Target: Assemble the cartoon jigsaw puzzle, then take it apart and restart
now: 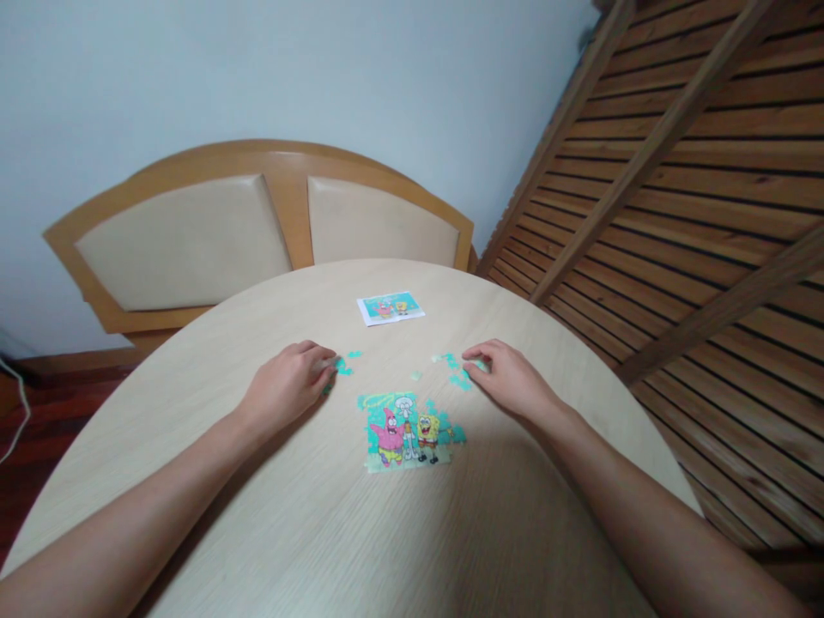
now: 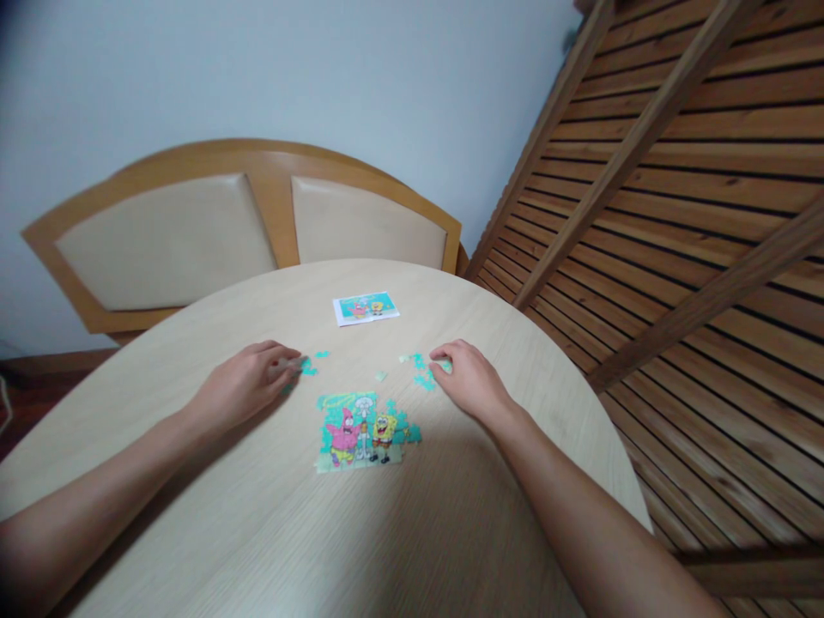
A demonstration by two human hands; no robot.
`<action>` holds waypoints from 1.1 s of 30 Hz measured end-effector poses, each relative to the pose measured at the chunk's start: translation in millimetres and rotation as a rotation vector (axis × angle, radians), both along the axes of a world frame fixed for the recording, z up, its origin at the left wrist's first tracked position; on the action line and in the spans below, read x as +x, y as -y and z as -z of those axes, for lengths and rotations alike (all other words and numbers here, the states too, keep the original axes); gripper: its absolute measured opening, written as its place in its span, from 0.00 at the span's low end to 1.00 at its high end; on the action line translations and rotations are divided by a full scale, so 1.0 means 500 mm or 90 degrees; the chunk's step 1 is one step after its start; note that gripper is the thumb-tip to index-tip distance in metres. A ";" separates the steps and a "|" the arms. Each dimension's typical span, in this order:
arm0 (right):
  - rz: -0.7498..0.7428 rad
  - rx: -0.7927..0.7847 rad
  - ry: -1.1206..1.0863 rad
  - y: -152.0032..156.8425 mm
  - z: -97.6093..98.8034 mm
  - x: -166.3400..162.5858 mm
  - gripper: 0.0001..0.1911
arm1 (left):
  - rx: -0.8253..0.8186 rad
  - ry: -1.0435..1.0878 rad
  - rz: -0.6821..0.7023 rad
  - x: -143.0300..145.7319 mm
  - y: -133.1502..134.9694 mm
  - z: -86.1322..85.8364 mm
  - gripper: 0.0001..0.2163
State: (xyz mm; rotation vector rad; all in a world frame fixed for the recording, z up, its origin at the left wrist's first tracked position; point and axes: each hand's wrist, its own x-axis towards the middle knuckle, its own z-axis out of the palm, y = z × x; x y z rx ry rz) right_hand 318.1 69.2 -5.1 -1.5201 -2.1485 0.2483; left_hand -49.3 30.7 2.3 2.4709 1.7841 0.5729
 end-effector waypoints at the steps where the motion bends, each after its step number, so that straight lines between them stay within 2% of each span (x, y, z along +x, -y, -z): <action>1: 0.001 -0.004 0.005 0.000 0.001 0.000 0.10 | 0.003 -0.005 0.013 -0.001 -0.003 0.005 0.15; 6: -0.003 -0.017 0.020 0.001 0.003 -0.006 0.09 | 0.015 -0.021 0.045 -0.007 -0.023 0.027 0.15; 17: 0.016 -0.031 0.042 -0.002 0.005 -0.001 0.10 | 0.023 0.048 0.052 -0.011 -0.039 0.046 0.12; 22: 0.026 -0.034 0.029 -0.004 0.000 0.010 0.13 | 0.019 0.065 0.051 -0.006 -0.040 0.046 0.13; 28: 0.103 -0.091 0.034 -0.009 -0.015 0.037 0.13 | 0.015 0.077 0.041 -0.001 -0.038 0.047 0.13; 33: 0.087 -0.112 0.042 -0.012 -0.012 0.044 0.12 | 0.014 0.099 0.027 0.001 -0.040 0.049 0.12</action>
